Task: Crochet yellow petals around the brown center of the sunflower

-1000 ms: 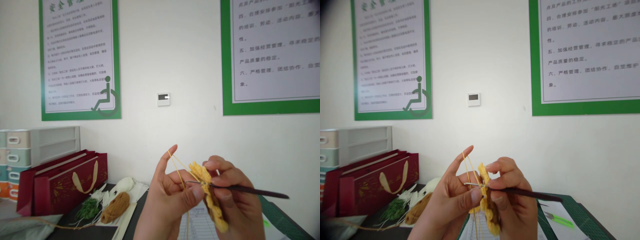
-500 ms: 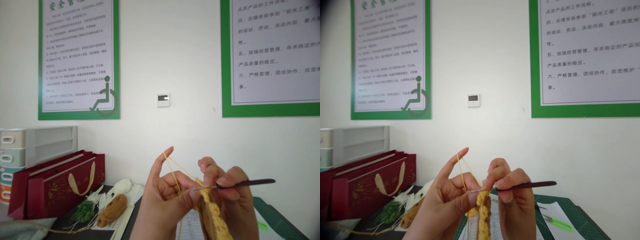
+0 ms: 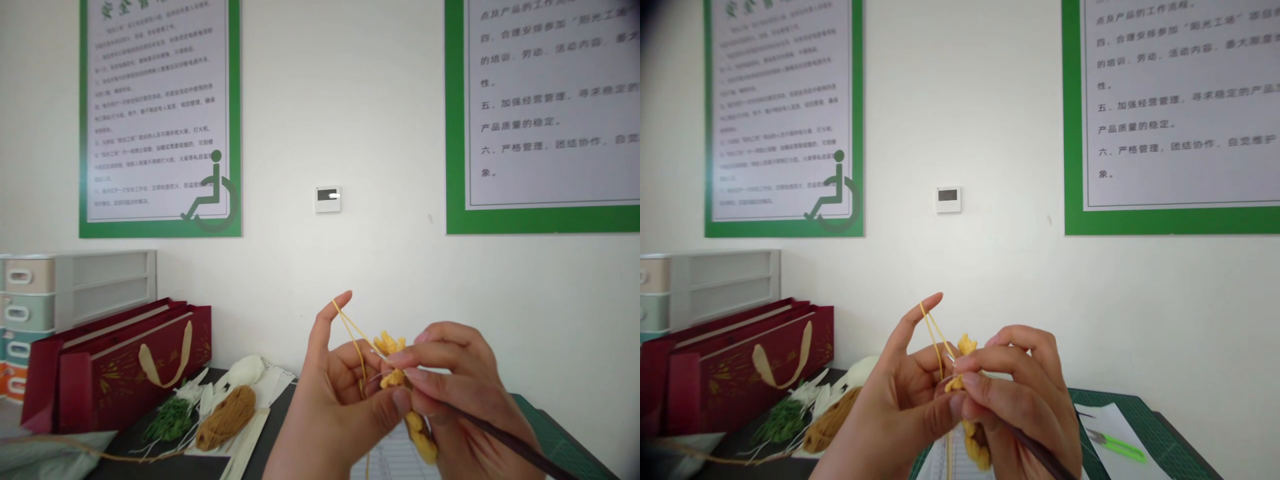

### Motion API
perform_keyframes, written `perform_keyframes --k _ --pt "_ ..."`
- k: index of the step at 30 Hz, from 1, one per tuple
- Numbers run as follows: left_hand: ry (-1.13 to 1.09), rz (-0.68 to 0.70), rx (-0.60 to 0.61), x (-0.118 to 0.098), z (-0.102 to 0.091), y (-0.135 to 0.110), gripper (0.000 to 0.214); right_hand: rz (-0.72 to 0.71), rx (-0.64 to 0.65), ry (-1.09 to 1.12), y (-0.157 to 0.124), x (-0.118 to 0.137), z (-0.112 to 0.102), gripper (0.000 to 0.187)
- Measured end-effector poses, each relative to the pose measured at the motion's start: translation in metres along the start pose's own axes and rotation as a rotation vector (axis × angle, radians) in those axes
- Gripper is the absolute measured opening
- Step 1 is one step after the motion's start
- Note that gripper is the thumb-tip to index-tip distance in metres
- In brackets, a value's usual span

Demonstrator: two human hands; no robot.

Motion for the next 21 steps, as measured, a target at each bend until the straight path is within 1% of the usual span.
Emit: perform_keyframes --k 2,4,6,8,10,12,16,18,21 --pt "0.03 0.057 -0.037 -0.004 -0.001 0.0 0.12 0.028 -0.045 -0.007 -0.001 0.001 0.003 0.026" --pt "0.058 0.13 -0.076 -0.008 -0.003 0.0 0.112 0.088 -0.109 0.042 -0.002 0.002 0.006 0.025" --pt "0.074 0.175 -0.095 -0.011 -0.004 0.0 0.103 0.227 -0.192 0.115 -0.007 -0.004 0.008 0.023" --pt "0.082 0.175 -0.089 -0.011 -0.003 -0.001 0.097 0.384 -0.26 0.17 -0.014 -0.011 0.009 0.021" --pt "0.077 0.154 -0.078 -0.01 -0.001 -0.002 0.096 0.472 -0.295 0.197 -0.021 -0.014 0.01 0.021" --pt "0.052 0.133 -0.071 -0.011 0.001 -0.004 0.097 0.454 -0.299 0.206 -0.022 -0.01 0.01 0.024" --pt "0.056 0.142 -0.086 -0.014 0.004 -0.006 0.092 0.316 -0.253 0.157 -0.019 0.0 0.008 0.034" --pt "0.073 0.17 -0.115 -0.017 0.002 -0.005 0.089 0.309 -0.239 0.154 -0.018 0.0 0.009 0.035" --pt "0.061 0.166 -0.146 -0.018 -0.003 -0.003 0.083 0.362 -0.274 0.205 -0.016 -0.004 0.008 0.033"
Point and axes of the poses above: each hand's wrist, its own y-axis towards the middle knuckle, its own z-axis out of the palm, x = y × z, the point moved 9 cm from there along y, towards the middle knuckle, and after that the axes turned 8 degrees about -x, right-handed, at the moved point
